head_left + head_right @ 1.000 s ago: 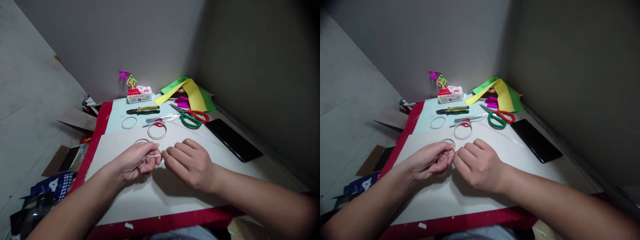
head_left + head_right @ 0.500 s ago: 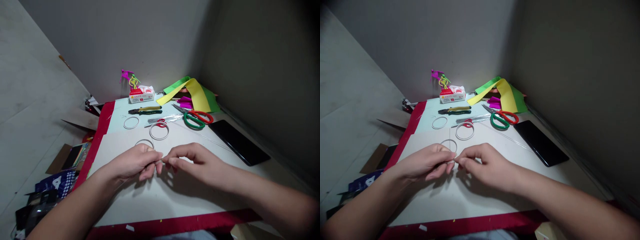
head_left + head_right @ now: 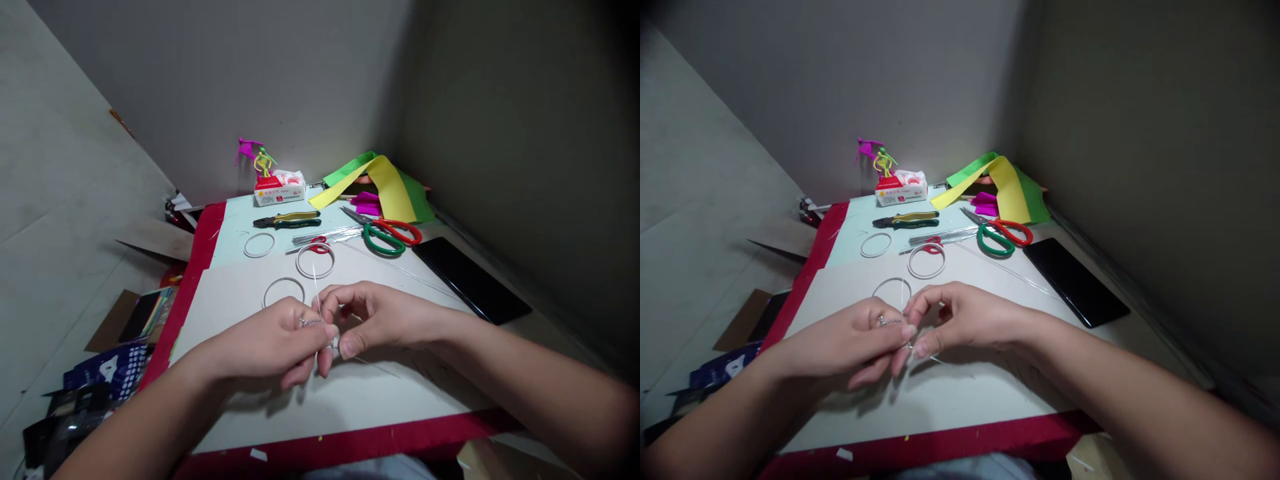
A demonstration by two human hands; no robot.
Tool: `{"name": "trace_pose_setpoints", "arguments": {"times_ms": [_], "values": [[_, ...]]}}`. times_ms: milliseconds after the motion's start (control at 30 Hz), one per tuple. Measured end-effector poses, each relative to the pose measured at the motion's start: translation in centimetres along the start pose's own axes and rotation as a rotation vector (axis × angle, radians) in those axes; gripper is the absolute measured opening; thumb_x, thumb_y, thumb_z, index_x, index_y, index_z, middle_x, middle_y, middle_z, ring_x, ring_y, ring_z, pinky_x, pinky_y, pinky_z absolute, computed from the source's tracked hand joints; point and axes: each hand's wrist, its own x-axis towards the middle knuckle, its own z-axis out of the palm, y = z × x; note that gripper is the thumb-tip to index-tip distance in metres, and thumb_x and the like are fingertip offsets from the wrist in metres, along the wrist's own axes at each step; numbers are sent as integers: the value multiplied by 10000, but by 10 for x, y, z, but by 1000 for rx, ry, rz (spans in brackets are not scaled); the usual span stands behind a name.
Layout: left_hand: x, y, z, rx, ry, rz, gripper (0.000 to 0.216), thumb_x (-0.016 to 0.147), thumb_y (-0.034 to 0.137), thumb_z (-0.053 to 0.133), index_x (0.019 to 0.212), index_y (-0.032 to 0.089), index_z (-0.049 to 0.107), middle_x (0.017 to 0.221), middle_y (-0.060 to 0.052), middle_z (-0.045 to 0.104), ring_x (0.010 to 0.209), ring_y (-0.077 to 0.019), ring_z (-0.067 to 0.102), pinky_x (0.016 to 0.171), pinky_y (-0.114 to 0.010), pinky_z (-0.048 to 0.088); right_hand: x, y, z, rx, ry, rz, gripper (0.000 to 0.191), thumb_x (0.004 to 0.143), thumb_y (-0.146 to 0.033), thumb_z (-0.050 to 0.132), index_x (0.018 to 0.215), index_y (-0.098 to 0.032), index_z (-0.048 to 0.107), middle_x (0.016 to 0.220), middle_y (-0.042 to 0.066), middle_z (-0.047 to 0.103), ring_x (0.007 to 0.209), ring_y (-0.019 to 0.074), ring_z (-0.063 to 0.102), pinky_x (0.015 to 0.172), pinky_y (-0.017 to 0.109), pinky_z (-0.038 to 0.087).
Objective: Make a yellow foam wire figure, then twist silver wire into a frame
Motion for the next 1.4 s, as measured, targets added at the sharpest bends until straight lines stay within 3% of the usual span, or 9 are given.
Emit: {"name": "trace_pose_setpoints", "arguments": {"times_ms": [100, 233, 533, 800, 933, 1033, 1100, 1233, 1400], "values": [[-3, 0, 1, 16, -25, 16, 407, 928, 347, 402, 636, 146, 603, 374, 56, 445, 364, -61, 350, 452, -172, 335, -1, -3, -1, -110, -81, 2, 328, 665, -289, 809, 910, -142, 649, 936, 29, 659, 929, 169, 591, 876, 306, 419], [-4, 1, 4, 43, -34, 1, 395, 921, 361, 414, 632, 153, 584, 373, 56, 438, 373, -67, 360, 452, -172, 332, -4, -3, 2, 50, -175, 172, 238, 724, -284, 761, 818, -102, 639, 806, 56, 683, 807, 155, 610, 784, 295, 436], [-4, -2, 3, 10, 55, -12, 399, 931, 386, 380, 634, 167, 530, 372, 57, 433, 370, -67, 349, 444, -170, 322, 0, 4, 5, 306, -83, 205, 249, 692, -258, 783, 809, -65, 679, 810, 71, 691, 678, 82, 567, 695, 221, 417], [-3, -4, 2, -1, 77, -16, 377, 905, 402, 442, 603, 179, 484, 415, 70, 392, 373, -61, 282, 379, -187, 209, -1, 4, 7, 142, -55, 161, 264, 774, -367, 709, 816, -118, 633, 813, 36, 642, 789, 134, 587, 798, 289, 419], [-2, -5, 3, 35, 103, 11, 391, 908, 360, 438, 562, 177, 460, 433, 62, 401, 384, -60, 296, 388, -190, 227, -5, -6, 8, -291, 82, -6, 240, 820, -388, 652, 806, -148, 644, 851, 30, 600, 828, 145, 557, 801, 288, 417], [-2, -4, 5, 3, 170, 1, 402, 915, 368, 418, 555, 189, 435, 400, 68, 382, 362, -64, 291, 377, -196, 227, -7, -14, 10, -599, 355, -217, 138, 775, -298, 701, 801, -170, 658, 1016, 49, 571, 1034, 188, 512, 935, 318, 363], [-2, -2, 8, 2, 249, -1, 434, 923, 382, 391, 530, 198, 404, 374, 66, 370, 347, -68, 286, 371, -205, 232, -8, -17, 11, -651, 518, -255, 119, 762, -264, 708, 781, -169, 638, 950, 37, 583, 971, 180, 521, 886, 308, 376], [1, 0, 12, 113, 378, 67, 476, 928, 373, 370, 485, 198, 381, 380, 54, 375, 364, -70, 304, 389, -215, 251, -9, -20, 10, -418, 365, -62, 235, 811, -345, 655, 692, -143, 637, 630, -12, 558, 642, 121, 493, 637, 259, 384], [5, -5, 14, 297, 455, 142, 443, 918, 341, 389, 502, 188, 398, 416, 49, 395, 401, -70, 332, 422, -217, 264, -6, -10, 4, 41, 206, 73, 219, 734, -319, 743, 819, -118, 723, 710, 14, 655, 681, 109, 558, 682, 244, 429]]}}
